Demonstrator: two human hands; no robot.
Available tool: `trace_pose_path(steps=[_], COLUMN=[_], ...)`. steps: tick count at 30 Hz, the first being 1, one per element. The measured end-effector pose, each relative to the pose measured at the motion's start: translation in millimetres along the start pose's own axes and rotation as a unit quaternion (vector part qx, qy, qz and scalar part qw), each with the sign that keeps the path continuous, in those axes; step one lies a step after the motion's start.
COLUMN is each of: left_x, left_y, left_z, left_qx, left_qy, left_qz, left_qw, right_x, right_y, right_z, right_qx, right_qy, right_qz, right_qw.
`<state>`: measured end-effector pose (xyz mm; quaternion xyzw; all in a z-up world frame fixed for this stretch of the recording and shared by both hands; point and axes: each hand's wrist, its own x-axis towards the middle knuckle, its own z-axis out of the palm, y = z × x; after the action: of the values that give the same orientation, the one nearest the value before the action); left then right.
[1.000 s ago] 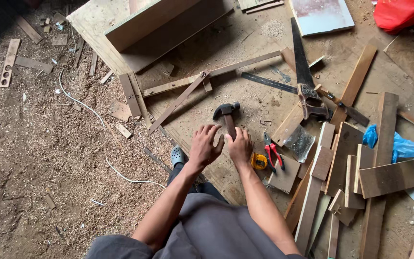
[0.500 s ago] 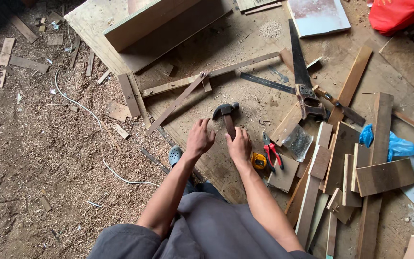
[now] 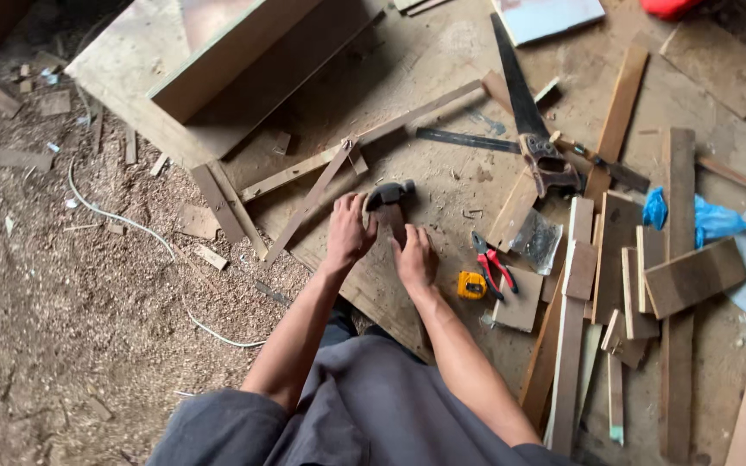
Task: The person assembles a wooden frame by hammering nails into joints, using pliers to remove a nail from a separate piece, and then hammering that piece into place. The person works on a workbench in a cluttered workshop.
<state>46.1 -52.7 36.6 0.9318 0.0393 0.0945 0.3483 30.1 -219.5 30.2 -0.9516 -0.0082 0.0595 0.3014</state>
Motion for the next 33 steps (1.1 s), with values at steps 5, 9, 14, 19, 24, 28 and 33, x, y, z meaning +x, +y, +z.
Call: trace_pose_path(steps=[5, 9, 14, 19, 24, 28, 33], left_x=[49, 95, 140, 145, 145, 143, 136], left_y=[-11, -27, -46, -56, -63, -66, -56], left_z=[-7, -16, -21, -27, -29, -30, -19], left_qx=[0.041, 0.085, 0.136, 0.086, 0.047, 0.04, 0.079], left_qy=[0.03, -0.014, -0.104, -0.165, -0.153, -0.166, -0.11], left_qz=[0.051, 0.064, 0.08, 0.035, 0.055, 0.055, 0.145], left_qw=[0.997, 0.994, 0.982, 0.982, 0.986, 0.984, 0.98], right_x=[10, 25, 33, 33, 37, 37, 29], right_y=[-27, -47, -57, -61, -49, -46, -54], right_z=[8, 13, 15, 26, 50, 63, 53], right_qx=[-0.005, -0.001, -0.008, -0.019, -0.04, -0.05, -0.079], right_qy=[0.009, 0.013, 0.065, 0.091, 0.078, 0.095, 0.077], right_qz=[-0.015, 0.035, 0.065, 0.099, 0.124, 0.123, 0.111], right_qw=[1.0, 0.999, 0.996, 0.991, 0.988, 0.987, 0.988])
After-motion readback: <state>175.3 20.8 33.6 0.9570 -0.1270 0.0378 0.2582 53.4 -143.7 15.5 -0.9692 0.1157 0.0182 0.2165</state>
